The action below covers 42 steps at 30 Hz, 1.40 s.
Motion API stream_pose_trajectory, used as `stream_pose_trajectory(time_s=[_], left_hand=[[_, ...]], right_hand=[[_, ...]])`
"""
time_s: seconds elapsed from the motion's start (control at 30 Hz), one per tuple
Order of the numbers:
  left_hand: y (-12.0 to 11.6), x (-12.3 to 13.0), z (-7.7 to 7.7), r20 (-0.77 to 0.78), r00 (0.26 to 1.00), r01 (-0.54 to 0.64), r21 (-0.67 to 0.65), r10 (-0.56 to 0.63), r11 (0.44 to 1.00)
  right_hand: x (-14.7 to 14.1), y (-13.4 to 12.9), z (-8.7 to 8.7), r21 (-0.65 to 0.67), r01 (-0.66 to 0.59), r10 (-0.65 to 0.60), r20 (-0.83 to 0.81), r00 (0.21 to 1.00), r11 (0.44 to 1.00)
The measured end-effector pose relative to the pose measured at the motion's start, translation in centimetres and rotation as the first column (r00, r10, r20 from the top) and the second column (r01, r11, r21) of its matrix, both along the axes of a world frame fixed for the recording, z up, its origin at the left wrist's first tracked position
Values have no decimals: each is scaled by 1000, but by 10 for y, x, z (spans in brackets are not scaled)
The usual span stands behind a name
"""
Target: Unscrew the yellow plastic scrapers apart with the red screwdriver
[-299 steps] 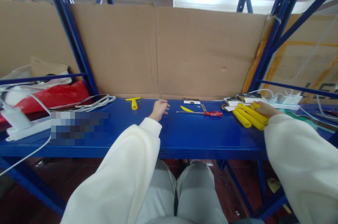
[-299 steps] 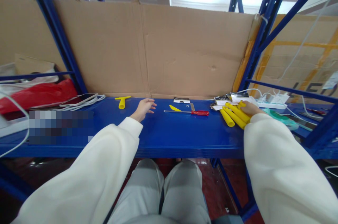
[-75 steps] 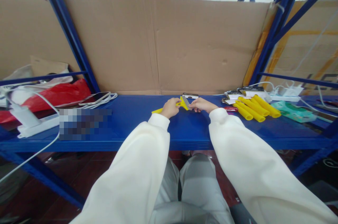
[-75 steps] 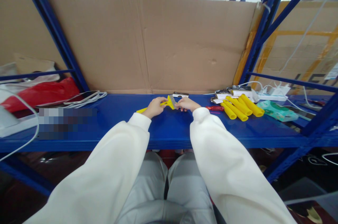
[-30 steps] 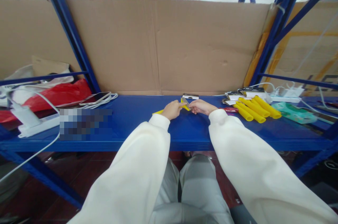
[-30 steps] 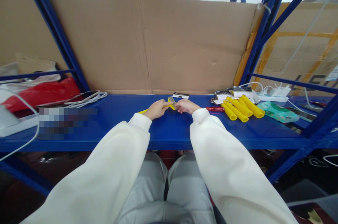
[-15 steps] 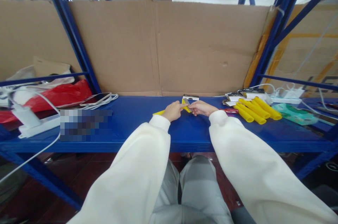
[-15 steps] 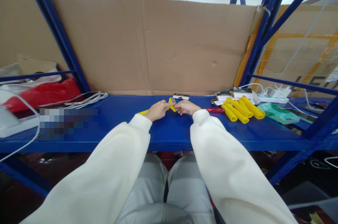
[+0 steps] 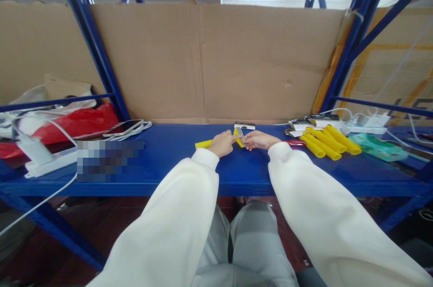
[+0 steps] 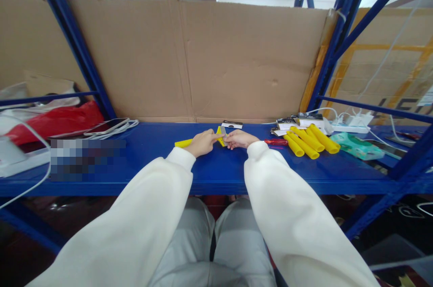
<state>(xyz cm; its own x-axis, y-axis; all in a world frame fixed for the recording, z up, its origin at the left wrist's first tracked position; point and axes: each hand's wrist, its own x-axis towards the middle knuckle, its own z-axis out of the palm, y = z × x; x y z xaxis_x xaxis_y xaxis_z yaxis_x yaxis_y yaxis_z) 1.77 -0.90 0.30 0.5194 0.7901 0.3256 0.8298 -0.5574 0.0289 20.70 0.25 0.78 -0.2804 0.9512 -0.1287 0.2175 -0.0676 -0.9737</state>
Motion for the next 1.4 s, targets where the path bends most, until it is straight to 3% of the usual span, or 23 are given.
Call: stream_pose_trajectory(time_s=[0.2,0.43,0.57,0.87,1.0,1.1,1.17,1.27,1.4], left_hand=[[-3,2,3,-8,1000,8,0,-8,1000],[-7,6,3,-22,990,137,18,-137,990],[-7,8,2,-46,987,155,22,-154,988],[-12,11,6,-155,985,76,-8,-76,997],[-10,5,10,-108,994,-37,-31,33,999],[-8,0,12,-90,990,-110,-62,104,992],[-8,-1,13,-84,989,-126,-82,120,989],[-9,-1,12,-86,989,-127,-100,118,987],[-8,-1,11,-101,990,-110,-106,100,988]], right_hand=[[-2,0,5,-44,96,-100,-113,989,994],[-7,1,6,22,242,-234,-182,955,970],[-6,5,3,75,280,-265,-163,950,957],[-5,10,-4,147,296,-276,-139,951,944],[-1,16,-5,264,400,-386,-105,917,878],[4,21,-6,438,415,-506,111,855,797],[5,22,-7,548,302,-537,337,773,780],[3,19,-7,577,104,-514,614,599,810],[-5,12,-3,518,21,-476,767,430,855]])
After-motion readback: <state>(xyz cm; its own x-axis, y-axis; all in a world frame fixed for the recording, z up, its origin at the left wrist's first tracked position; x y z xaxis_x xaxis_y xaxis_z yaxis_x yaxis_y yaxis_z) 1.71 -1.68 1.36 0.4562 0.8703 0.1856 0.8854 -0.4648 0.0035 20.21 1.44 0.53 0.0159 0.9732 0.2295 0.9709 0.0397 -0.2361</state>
